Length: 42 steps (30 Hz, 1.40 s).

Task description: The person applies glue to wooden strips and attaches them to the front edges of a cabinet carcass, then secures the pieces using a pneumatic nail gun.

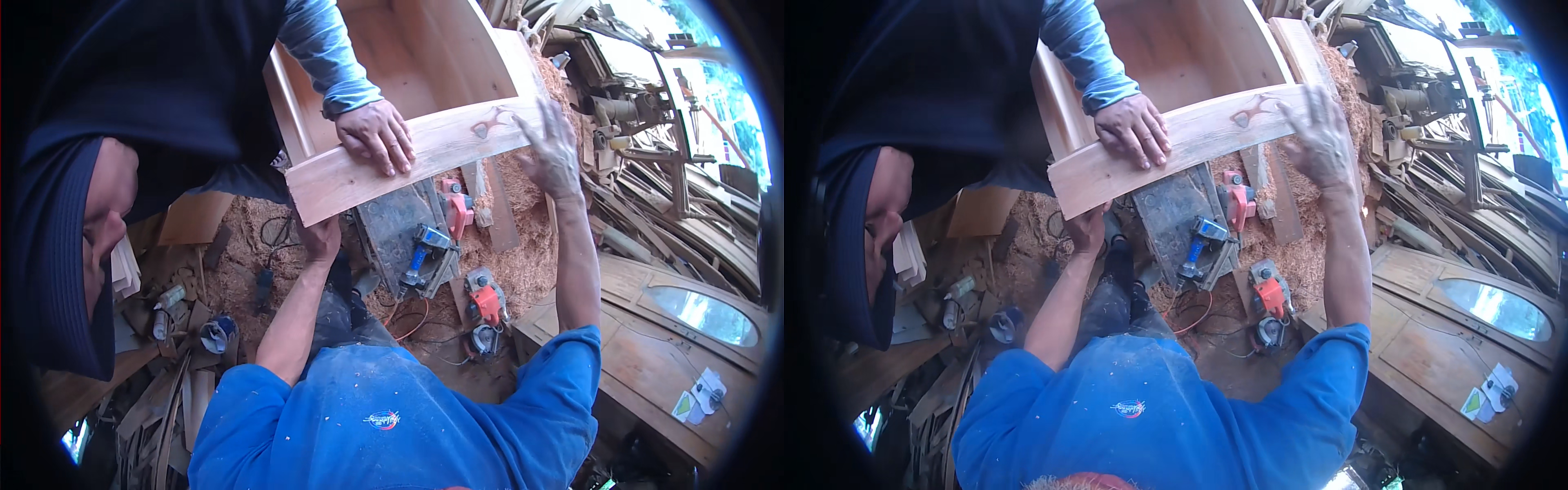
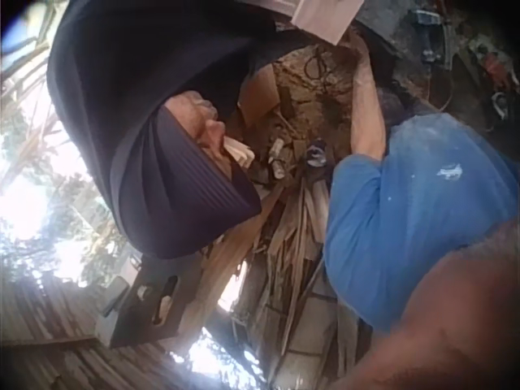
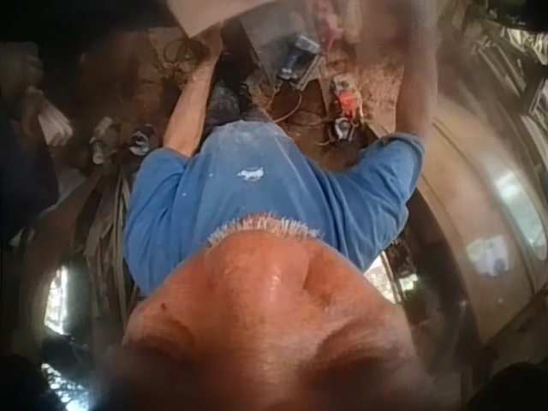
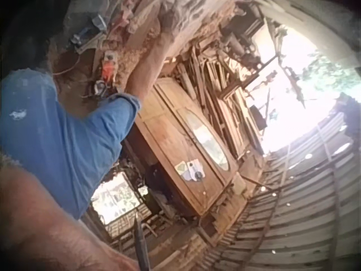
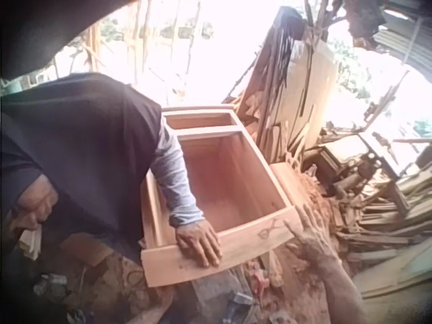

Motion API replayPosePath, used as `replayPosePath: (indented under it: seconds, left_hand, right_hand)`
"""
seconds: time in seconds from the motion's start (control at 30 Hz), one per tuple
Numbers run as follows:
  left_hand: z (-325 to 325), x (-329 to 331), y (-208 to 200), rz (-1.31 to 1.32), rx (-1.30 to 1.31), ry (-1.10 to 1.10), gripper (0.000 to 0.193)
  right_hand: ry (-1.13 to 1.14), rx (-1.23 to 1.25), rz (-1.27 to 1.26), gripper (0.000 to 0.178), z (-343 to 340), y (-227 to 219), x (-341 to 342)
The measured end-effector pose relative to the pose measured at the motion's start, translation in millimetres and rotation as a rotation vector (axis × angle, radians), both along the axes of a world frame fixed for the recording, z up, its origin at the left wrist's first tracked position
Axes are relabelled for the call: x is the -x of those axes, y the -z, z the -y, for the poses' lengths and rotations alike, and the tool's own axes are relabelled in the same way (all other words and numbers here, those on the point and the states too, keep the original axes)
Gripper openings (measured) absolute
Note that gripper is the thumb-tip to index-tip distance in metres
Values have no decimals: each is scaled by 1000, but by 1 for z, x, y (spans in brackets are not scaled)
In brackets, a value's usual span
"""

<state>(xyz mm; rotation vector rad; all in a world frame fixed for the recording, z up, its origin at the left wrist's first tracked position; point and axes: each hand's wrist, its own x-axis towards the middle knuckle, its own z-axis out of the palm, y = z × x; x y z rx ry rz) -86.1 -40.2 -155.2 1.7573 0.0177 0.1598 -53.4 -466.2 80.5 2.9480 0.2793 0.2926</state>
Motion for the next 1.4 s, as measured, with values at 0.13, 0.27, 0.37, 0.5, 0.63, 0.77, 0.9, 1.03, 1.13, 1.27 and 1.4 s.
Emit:
replayPosePath:
  seconds: [0.13, 0.27, 0.37, 0.5, 0.63, 0.77, 0.9, 1.03, 1.13, 1.27, 1.4]
  left_hand:
    - [-3, -3, 7, 3, -46, 19, 42]
    - [4, -7, -2, 42, -60, 23, 53]
    - [-1, -2, -3, 57, -85, 11, 62]
    - [2, -7, -16, 161, -261, 1, 73]
    - [8, -7, -35, 149, -163, 4, 74]
    - [25, -12, -59, -73, 1206, 60, 58]
    - [22, -15, -46, 44, 583, -1, 67]
    - [20, -15, -36, 80, 388, -48, 77]
    - [22, -14, -35, 86, 348, -62, 85]
    - [24, -16, -36, 85, 420, -60, 95]
    - [24, -17, -45, 53, 728, -35, 99]
  right_hand:
    - [-289, -97, -274, 85, -83, -7, -28]
    - [-328, -10, -411, 91, -100, 5, -41]
    - [-366, 0, -405, 90, -97, 9, -37]
    - [-375, -134, -302, 92, -134, -4, -28]
    - [-558, -297, -170, 89, -230, 4, 0]
    - [-562, -386, -240, 89, -282, 29, -20]
    - [-599, -426, -229, 92, -284, 47, -28]
    - [-677, -415, -169, 93, -284, 50, -30]
    - [-674, -413, -144, 94, -284, 54, -29]
    - [-693, -411, -118, 92, -284, 54, -27]
    - [-689, -383, -95, 93, -281, 61, -30]
